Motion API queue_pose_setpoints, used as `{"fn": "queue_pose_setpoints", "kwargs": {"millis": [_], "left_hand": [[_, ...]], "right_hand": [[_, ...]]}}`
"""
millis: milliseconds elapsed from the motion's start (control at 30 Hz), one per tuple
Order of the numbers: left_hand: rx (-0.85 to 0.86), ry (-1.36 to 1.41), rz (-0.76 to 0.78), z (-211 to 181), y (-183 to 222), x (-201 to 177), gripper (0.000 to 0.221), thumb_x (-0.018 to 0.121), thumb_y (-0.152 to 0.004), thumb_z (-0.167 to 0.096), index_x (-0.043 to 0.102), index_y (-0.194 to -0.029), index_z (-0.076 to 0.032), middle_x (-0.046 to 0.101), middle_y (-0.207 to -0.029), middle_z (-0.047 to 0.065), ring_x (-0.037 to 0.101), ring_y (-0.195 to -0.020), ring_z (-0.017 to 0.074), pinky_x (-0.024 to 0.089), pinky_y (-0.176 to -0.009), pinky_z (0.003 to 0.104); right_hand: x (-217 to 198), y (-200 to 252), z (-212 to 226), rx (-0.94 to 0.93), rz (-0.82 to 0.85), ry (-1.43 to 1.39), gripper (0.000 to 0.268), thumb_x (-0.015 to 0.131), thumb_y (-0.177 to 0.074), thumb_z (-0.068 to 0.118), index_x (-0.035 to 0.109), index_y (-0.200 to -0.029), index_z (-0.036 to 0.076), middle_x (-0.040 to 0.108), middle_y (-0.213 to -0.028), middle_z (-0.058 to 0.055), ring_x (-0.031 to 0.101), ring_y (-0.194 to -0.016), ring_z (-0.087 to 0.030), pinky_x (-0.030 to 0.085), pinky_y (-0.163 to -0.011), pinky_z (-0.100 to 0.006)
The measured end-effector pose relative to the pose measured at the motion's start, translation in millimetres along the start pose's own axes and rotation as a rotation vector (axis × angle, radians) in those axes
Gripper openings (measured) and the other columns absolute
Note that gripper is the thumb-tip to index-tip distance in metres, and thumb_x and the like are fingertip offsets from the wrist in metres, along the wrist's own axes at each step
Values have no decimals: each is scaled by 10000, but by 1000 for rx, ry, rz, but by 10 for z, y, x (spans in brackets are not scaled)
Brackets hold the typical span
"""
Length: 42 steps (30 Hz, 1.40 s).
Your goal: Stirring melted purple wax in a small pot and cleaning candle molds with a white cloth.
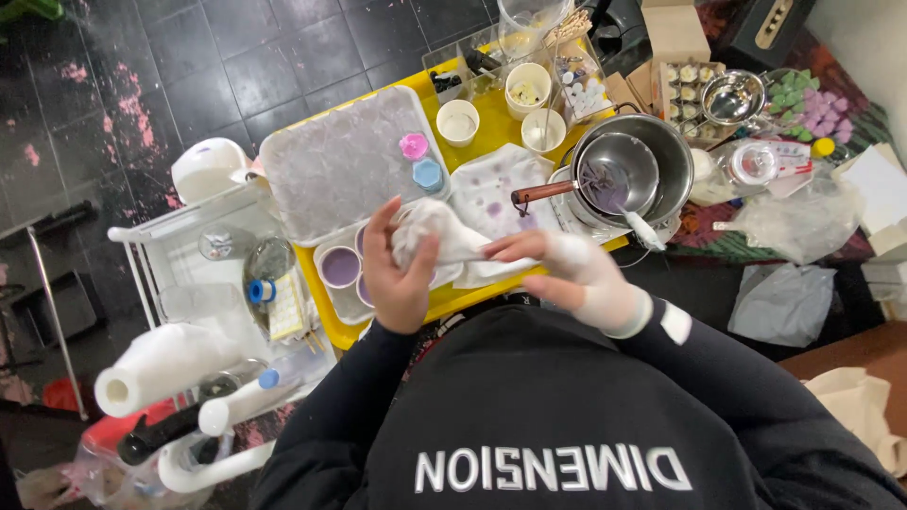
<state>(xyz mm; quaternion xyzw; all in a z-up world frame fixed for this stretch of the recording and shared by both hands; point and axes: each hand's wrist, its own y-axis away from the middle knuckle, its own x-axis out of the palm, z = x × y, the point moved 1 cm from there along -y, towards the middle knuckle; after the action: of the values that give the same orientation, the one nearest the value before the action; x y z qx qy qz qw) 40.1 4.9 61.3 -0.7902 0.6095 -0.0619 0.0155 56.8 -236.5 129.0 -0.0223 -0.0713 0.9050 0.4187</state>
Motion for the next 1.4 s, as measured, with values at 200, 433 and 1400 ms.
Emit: {"fn": "queue_pose_setpoints", "kwargs": {"millis": [200,433,1400], "left_hand": [[-223,769,32,-203,288,249,360,576,-1047,-201,550,-1340,6,651,-1308,210,692,-1131,280,553,-1017,417],[-342,557,-72,154,192,392,488,428,-1081,-421,606,-961,17,729,-860,170,731,-829,267,587,-786,403],[487,-353,130,35,353,646,408,447,-1136,-372,714,-942,-132,549,-1145,138,531,-1098,288,393,-970,391]], "right_hand": [[190,-164,-323,176,211,-343,433,622,-1062,204,582,-1429,-23,614,-1412,-161,578,-1322,-248,450,-1154,-373],[285,-278,-240,-102,289,363,665,656,-1029,266,401,-1559,-45,542,-1477,-250,552,-1368,-366,431,-1101,-400],[66,199,-946,333,-255,117,115,623,-987,67,690,-1076,39,674,-862,1,556,-806,-51,512,-724,-241]]}}
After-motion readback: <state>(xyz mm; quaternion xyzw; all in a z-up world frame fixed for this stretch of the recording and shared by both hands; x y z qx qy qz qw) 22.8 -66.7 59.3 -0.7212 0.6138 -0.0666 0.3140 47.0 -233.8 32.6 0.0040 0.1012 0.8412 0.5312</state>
